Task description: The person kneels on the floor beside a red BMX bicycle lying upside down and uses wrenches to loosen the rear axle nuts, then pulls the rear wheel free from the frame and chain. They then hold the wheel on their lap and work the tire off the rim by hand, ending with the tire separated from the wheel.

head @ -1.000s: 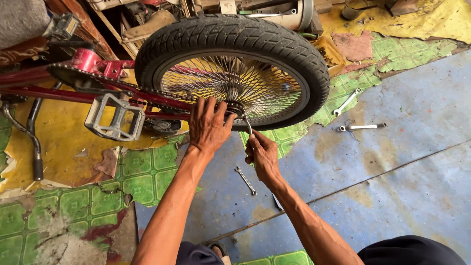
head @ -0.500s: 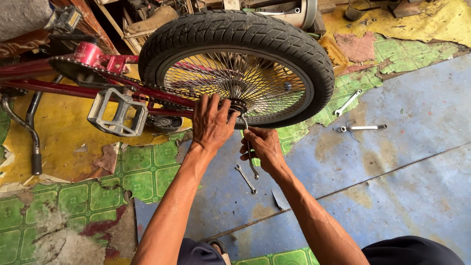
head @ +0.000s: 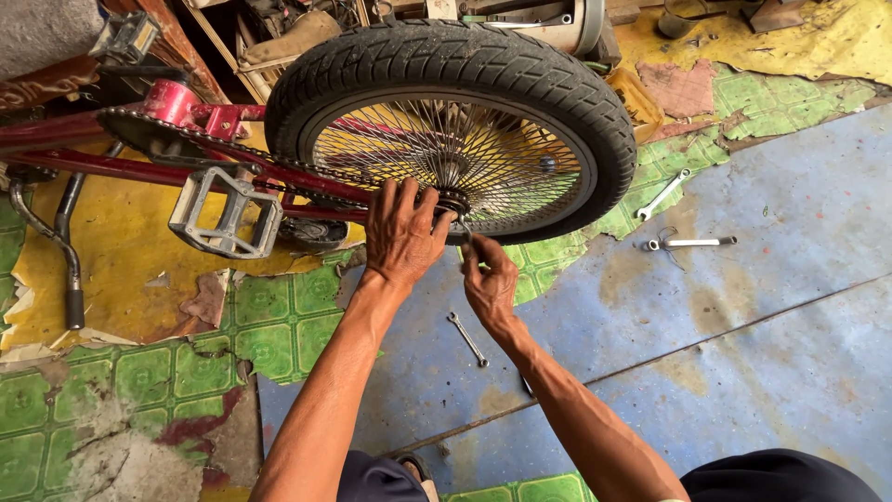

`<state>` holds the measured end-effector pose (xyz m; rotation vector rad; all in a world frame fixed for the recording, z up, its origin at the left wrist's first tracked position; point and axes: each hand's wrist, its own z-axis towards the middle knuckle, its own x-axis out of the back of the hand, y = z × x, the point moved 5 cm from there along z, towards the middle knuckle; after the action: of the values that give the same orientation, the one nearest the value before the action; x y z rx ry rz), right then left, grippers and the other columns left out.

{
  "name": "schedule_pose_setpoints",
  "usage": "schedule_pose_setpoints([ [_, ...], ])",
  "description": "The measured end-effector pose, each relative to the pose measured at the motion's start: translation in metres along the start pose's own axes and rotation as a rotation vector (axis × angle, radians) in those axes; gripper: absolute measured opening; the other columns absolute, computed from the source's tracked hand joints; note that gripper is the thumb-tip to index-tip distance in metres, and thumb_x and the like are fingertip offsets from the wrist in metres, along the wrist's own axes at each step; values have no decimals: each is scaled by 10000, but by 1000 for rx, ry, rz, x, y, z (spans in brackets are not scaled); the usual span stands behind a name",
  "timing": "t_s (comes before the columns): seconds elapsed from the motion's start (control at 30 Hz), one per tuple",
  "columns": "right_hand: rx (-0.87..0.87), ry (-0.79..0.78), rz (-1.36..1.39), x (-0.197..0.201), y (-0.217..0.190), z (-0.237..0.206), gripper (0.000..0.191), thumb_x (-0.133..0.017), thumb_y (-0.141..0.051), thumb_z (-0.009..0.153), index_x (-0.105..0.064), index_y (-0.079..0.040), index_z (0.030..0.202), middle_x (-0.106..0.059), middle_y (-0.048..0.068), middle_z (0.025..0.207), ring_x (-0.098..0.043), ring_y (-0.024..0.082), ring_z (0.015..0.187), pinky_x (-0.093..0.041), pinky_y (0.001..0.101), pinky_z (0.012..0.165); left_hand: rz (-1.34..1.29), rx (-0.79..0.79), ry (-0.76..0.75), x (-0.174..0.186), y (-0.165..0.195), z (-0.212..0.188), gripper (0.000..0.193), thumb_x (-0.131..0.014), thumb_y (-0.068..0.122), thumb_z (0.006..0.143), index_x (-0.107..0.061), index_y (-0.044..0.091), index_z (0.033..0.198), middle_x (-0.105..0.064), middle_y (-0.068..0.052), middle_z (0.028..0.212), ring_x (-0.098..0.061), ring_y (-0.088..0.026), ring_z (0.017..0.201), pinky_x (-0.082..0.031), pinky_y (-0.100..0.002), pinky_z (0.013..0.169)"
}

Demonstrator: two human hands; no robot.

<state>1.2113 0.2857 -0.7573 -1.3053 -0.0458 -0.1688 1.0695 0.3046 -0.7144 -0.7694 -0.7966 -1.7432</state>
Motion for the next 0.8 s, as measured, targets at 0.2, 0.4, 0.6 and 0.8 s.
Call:
schedule_pose_setpoints([
  [0.2,-619,89,574,-9,22,-5,205,-757,-212,976,-648,-38,966,-506,-35,649,-393,50,496,-304,235,433,-4,4,1,4,2,1,385,-814,341,850,-700,37,1058,-551,-114,1029,-516,-306,993,-458,-463,839],
  [0.4,-755,181,271,-7,22,4,126,-716,-203,896,-713,-77,888,-457,-7,544,-356,76,401,-268,264,370,6,10,0,6,3,2,364,-806,349,852,-686,51,1023,-551,-112,1014,-520,-314,995,-456,-478,850],
  [0.6,-775,-41,687,-11,28,19,156,-660,-179,912,-660,-31,862,-491,-26,585,-314,67,405,-214,251,371,2,9,-3,4,2,1,345,-793,349,870,-669,55,1001,-547,-115,1028,-516,-315,995,-453,-478,838],
  [0.8,-822,-112,714,-17,25,29,111,-647,-125,906,-660,-31,847,-508,-51,599,-355,51,447,-239,237,405,11,-1,-3,3,1,-1,352,-792,344,875,-661,50,1018,-534,-123,1036,-507,-319,985,-448,-477,825],
])
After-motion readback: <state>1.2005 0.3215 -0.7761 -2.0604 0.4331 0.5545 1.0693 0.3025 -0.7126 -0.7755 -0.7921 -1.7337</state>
